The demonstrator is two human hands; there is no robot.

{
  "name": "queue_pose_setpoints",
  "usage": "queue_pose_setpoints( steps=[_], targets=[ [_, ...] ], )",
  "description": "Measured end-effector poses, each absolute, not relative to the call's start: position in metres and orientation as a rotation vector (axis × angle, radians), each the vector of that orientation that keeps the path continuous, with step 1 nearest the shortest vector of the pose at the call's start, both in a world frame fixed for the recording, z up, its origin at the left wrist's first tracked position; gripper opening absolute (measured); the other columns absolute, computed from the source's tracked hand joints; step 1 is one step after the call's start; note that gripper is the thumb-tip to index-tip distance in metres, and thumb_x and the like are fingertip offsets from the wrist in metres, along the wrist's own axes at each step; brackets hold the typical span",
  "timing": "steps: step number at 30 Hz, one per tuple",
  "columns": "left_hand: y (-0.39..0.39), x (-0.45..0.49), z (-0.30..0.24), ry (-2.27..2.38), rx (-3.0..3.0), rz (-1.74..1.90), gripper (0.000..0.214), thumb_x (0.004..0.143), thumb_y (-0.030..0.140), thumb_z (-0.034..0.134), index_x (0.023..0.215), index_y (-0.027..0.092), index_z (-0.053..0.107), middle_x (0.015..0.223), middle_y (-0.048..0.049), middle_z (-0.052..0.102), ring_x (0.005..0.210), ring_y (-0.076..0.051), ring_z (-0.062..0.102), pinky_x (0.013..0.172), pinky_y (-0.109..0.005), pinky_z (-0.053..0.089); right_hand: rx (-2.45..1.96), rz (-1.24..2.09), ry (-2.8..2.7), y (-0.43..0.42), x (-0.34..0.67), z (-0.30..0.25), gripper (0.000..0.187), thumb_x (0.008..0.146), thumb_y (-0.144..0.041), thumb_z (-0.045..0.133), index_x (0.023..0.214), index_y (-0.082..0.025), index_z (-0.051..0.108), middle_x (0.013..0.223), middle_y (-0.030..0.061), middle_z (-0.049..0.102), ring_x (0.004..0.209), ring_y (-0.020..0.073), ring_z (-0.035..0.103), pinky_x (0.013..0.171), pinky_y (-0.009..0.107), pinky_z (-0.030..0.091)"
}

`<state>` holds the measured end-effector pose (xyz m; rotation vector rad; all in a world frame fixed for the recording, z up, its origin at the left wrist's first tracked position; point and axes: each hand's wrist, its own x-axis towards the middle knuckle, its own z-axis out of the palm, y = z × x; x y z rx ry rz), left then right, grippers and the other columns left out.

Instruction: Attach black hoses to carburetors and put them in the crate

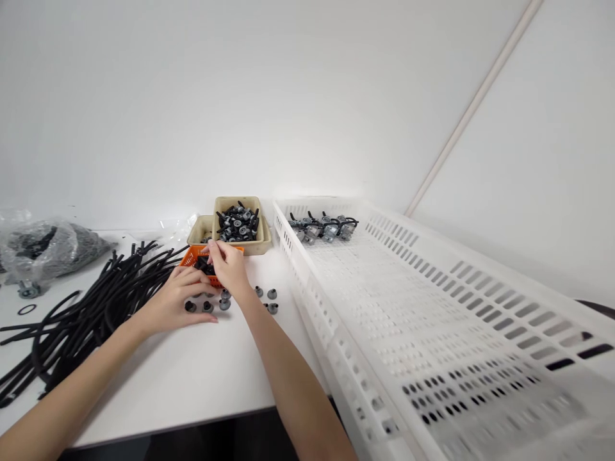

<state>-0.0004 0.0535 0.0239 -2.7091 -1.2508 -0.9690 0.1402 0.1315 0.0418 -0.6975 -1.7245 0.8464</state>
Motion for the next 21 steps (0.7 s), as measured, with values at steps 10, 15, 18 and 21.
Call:
queue_pose_setpoints(
  steps=[10,15,18,21],
  targets=[
    [0.053,0.019,0.008,-1.181,-2.559,-1.01,0.016,0.091,0.035,0.057,0.093,0.027,0.071,0.087,-0.0003,0.068,0.085,-0.016,0.055,0.087,-0.039,0.031,-0.768,0.758,-1.712,0.135,0.141,0.039,0.039,0.095,-0.046,0.041,0.077,-0.019,0.063,0.062,-0.0017,0.056,0.062,0.0131,0.056,0.068,0.025,0.044],
    [0.054,0.02,0.006,-1.285,-2.559,-0.935,0.021,0.088,0.041,0.06,0.1,0.027,0.07,0.093,-0.0022,0.068,0.092,-0.02,0.056,0.086,-0.041,0.031,-0.967,0.609,-1.765,0.138,0.143,0.039,0.041,0.097,-0.042,0.037,0.078,-0.02,0.066,0.071,0.0018,0.067,0.069,0.0155,0.061,0.072,0.026,0.043],
    [0.055,0.02,0.003,-1.292,-2.562,-0.948,0.016,0.091,0.031,0.056,0.089,0.027,0.071,0.089,-0.0011,0.068,0.09,-0.019,0.056,0.086,-0.041,0.03,-1.079,0.392,-1.943,0.136,0.145,0.039,0.045,0.1,-0.039,0.033,0.08,-0.019,0.069,0.083,0.0073,0.072,0.083,0.0195,0.064,0.08,0.03,0.042],
    [0.054,0.021,0.004,-1.282,-2.572,-1.003,0.016,0.092,0.03,0.055,0.089,0.026,0.071,0.091,-0.0016,0.068,0.091,-0.019,0.056,0.087,-0.041,0.03,-1.24,0.099,-2.117,0.135,0.145,0.036,0.057,0.101,-0.039,0.027,0.074,-0.016,0.072,0.081,0.0132,0.073,0.091,0.0248,0.062,0.086,0.036,0.038]
  ],
)
